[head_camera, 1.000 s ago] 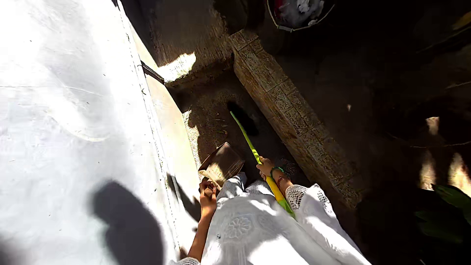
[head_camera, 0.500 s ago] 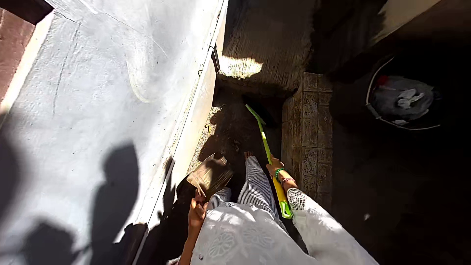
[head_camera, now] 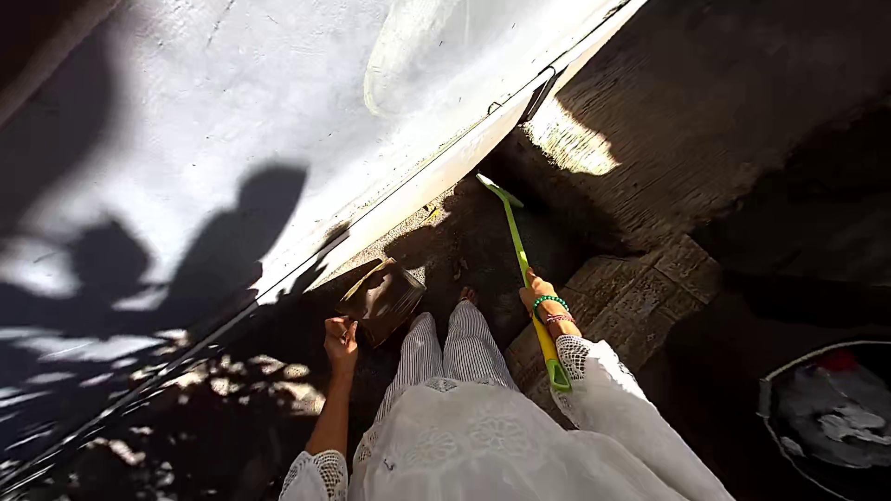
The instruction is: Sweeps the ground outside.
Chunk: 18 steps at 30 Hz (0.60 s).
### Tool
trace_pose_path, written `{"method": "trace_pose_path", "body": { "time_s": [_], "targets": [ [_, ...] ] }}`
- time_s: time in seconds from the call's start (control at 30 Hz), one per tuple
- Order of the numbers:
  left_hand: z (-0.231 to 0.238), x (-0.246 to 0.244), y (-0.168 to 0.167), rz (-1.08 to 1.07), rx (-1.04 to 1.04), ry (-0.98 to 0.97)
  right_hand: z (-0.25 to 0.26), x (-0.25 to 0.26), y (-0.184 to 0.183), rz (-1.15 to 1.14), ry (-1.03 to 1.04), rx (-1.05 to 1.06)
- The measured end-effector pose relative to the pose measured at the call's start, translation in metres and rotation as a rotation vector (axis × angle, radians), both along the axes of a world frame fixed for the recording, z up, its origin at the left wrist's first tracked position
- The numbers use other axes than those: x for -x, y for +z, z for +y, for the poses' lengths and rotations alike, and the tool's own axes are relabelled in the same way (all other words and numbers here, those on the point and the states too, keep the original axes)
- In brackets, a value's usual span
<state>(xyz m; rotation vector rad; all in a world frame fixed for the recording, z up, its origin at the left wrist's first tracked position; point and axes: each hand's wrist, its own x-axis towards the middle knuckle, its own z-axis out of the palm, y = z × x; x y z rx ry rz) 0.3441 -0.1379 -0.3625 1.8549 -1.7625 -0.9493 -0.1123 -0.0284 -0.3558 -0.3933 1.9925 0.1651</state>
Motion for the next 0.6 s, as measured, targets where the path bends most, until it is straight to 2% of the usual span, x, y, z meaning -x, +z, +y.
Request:
{"method": "trace_pose_path", "body": {
  "time_s": [0.07, 0.13, 0.23, 0.3, 0.37, 0.47, 0.6],
  "targets": [
    [-0.012, -0.005, -0.017, -0.069, -0.009, -0.022, 0.004, -0.011, -0.001, -0.037, 0.194, -0.063],
    [-0.018, -0.008, -0.036, -0.058, -0.05, -0.007, 0.029, -0.018, 0.026, -0.069, 0.297, -0.084],
    [-0.028, -0.009, -0.049, -0.025, -0.126, 0.065, 0.067, -0.017, 0.086, -0.089, 0.287, -0.025],
    [-0.036, -0.009, -0.05, -0.042, -0.133, 0.077, 0.074, -0.017, 0.104, -0.039, 0.268, -0.019],
    [-0.045, -0.007, -0.05, -0.061, -0.137, 0.102, 0.055, -0.02, 0.095, 0.029, 0.278, -0.089],
    [-0.063, -0.003, -0.058, -0.081, -0.148, 0.168, 0.011, -0.035, 0.048, 0.084, 0.345, -0.183],
    [-0.081, 0.002, -0.075, -0.067, -0.138, 0.233, -0.013, -0.081, 0.026, -0.003, 0.399, -0.196]
  ]
}}
